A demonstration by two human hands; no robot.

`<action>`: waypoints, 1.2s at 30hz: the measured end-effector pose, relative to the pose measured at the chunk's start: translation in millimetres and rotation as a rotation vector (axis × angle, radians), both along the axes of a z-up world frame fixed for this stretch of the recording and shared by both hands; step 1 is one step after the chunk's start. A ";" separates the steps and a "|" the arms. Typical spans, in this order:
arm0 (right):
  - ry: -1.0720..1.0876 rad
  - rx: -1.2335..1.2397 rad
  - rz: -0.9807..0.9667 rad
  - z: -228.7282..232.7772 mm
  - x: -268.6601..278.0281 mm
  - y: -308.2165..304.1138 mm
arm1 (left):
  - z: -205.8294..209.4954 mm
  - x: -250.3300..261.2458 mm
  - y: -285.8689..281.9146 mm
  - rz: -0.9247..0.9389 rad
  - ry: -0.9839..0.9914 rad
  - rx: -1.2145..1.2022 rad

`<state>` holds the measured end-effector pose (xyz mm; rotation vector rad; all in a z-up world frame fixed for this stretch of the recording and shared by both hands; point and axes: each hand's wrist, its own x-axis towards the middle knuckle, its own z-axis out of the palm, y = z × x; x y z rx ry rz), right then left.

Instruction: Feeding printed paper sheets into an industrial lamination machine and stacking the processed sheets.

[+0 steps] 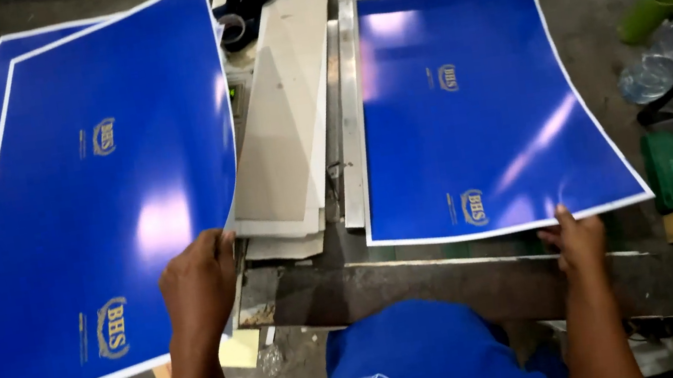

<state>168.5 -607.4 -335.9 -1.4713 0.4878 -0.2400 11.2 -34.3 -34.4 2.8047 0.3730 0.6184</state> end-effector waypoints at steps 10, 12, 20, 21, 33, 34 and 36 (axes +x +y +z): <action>0.131 0.144 0.159 25.3 43.6 18.4 | -15.6 -3.4 13.7 -0.105 0.118 -0.299; 0.194 0.079 0.119 30.3 21.7 32.3 | -17.4 -0.4 7.4 -0.135 0.124 -0.367; 0.087 0.023 0.835 -5.6 -18.2 131.8 | -76.7 77.4 -117.5 -0.386 0.016 -0.706; 0.080 0.015 0.839 17.0 -28.1 151.7 | -87.3 84.9 -137.9 -0.386 0.006 -0.709; 0.015 0.086 0.666 -18.5 -54.1 152.4 | -63.2 80.8 -178.6 -0.769 -0.085 -0.588; 0.036 0.127 0.594 -20.3 -57.7 151.6 | -55.7 77.4 -167.1 -0.670 -0.136 -0.540; 0.088 0.220 0.428 -22.9 -76.5 151.4 | -47.4 66.7 -139.8 -0.651 -0.108 -0.475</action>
